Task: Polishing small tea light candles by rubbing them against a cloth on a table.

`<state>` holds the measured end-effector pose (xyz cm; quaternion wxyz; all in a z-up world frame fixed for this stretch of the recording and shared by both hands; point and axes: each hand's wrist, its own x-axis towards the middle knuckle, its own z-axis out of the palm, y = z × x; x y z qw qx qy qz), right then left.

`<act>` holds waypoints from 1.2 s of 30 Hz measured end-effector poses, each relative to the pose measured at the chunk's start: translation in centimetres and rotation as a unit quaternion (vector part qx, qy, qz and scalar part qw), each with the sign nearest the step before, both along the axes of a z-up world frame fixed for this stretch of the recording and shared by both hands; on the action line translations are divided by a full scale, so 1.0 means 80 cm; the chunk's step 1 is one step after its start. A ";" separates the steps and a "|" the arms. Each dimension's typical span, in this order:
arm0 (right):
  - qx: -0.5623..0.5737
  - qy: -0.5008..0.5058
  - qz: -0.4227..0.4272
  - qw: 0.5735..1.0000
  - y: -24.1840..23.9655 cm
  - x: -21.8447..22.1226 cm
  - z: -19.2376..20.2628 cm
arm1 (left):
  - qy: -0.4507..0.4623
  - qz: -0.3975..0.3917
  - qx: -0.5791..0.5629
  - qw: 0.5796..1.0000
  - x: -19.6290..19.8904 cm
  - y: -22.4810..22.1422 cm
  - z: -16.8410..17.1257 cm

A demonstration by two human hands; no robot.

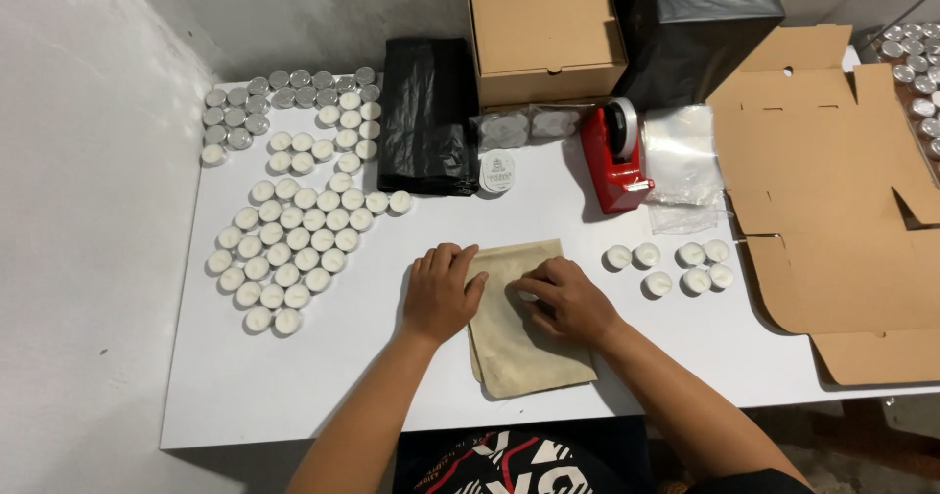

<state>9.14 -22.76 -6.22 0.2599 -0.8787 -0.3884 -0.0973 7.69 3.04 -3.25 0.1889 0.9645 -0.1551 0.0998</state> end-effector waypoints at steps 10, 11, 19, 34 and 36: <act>-0.018 0.038 -0.030 0.999 0.014 -0.001 0.015 | 0.026 -0.008 -0.036 0.999 0.006 0.006 0.003; -0.023 0.042 -0.042 0.998 0.016 0.002 0.014 | 0.025 -0.006 -0.036 0.999 0.007 0.006 0.002; 0.001 0.031 0.080 0.996 0.027 -0.008 0.027 | 0.030 0.000 -0.055 0.998 0.013 0.005 0.003; -0.011 0.042 0.055 0.998 0.027 -0.006 0.018 | 0.058 0.021 -0.062 0.996 0.022 -0.005 0.033; -0.042 0.027 -0.036 0.998 0.021 0.010 0.015 | 0.043 0.021 -0.054 0.997 0.019 -0.005 0.032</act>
